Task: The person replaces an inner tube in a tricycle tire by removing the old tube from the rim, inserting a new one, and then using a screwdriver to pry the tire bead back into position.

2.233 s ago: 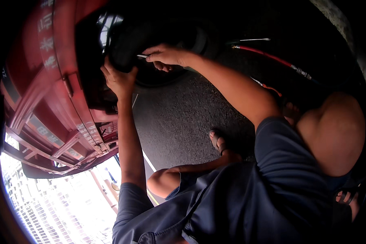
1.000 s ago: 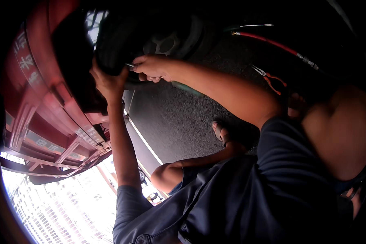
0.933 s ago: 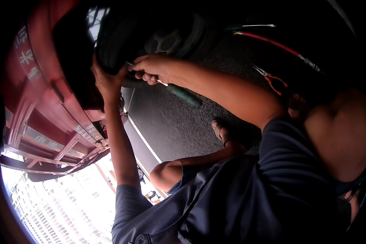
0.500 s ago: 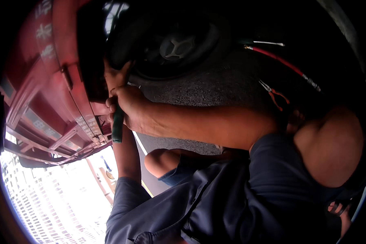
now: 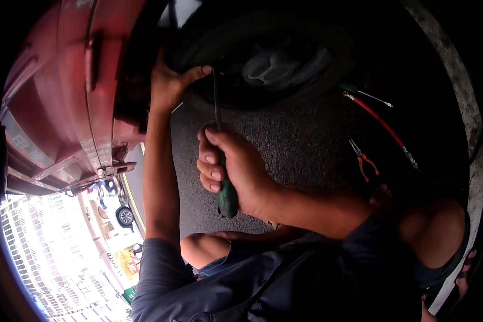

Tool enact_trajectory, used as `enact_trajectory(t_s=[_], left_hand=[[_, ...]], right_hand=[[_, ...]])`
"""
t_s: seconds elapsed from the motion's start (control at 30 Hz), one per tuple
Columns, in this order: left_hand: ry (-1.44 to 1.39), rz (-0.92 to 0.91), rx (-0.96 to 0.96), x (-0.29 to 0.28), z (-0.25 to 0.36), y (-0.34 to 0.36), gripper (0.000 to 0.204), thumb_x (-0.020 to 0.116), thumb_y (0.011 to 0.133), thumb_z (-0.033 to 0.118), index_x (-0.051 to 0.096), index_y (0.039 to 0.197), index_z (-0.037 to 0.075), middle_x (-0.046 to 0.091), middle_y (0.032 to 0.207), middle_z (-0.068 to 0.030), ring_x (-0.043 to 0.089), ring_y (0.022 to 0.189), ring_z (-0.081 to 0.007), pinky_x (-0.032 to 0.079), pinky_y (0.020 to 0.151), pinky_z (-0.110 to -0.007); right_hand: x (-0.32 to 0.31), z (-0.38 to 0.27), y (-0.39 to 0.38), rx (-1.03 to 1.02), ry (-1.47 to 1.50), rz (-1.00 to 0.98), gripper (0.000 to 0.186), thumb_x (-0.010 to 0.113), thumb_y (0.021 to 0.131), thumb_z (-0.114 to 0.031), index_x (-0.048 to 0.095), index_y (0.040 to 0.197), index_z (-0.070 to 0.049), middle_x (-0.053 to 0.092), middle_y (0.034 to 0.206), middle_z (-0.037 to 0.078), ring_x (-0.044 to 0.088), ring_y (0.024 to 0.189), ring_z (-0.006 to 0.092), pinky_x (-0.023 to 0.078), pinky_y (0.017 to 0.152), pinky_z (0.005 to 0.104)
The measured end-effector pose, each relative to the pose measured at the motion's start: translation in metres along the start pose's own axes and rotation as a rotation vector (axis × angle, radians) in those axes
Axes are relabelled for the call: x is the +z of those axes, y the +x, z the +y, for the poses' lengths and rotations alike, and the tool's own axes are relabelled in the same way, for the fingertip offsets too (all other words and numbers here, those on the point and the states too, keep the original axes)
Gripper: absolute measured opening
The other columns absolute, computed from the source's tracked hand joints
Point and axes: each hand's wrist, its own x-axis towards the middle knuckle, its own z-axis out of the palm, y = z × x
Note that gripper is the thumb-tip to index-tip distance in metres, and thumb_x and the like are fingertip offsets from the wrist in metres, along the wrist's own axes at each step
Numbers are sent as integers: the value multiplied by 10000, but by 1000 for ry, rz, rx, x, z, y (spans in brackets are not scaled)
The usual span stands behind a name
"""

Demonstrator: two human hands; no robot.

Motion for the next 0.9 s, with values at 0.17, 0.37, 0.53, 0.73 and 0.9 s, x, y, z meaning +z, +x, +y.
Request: enact_trajectory(t_s=[0.17, 0.37, 0.53, 0.73, 0.9], left_hand=[[-81, -22, 31, 2, -11, -1, 935, 921, 578, 237, 480, 1336, -86, 640, 1205, -231, 631, 1115, -308, 489, 986, -375], [-104, -77, 90, -4, -18, 6, 937, 915, 573, 240, 486, 1340, -83, 642, 1209, -225, 628, 1129, -310, 483, 997, -383], [-237, -91, 135, -1, -22, 11, 923, 906, 579, 225, 490, 1344, -79, 645, 1212, -227, 629, 1132, -312, 484, 991, -370], [-219, -42, 236, 5, -42, 13, 954, 898, 556, 331, 516, 1344, -46, 646, 1216, -243, 617, 1167, -336, 476, 999, -389], [-331, -83, 283, 10, -47, 19, 887, 900, 574, 245, 529, 1329, -39, 672, 1185, -196, 640, 1105, -284, 482, 977, -354]], right_hand=[[-12, 24, 8, -91, -45, 44, 221, 466, 1027, -314, 499, 948, -110, 431, 664, -40, 386, 471, 49, 352, 420, 223], [-10, 46, 22, -192, 32, 44, 262, 480, 1026, -363, 477, 912, -126, 432, 660, -36, 376, 459, 57, 339, 409, 225], [7, 70, 46, -314, 137, 81, 227, 521, 1011, -327, 477, 901, -134, 433, 646, -41, 391, 482, 67, 342, 427, 241], [-27, 110, -1, -240, -573, 4, 333, 440, 1052, -348, 499, 854, -86, 438, 621, -10, 386, 419, 73, 343, 391, 227], [-156, -5, -24, -296, -2174, 744, 438, 481, 971, -487, 691, 953, -103, 696, 889, 149, 671, 885, 372, 512, 780, 497]])
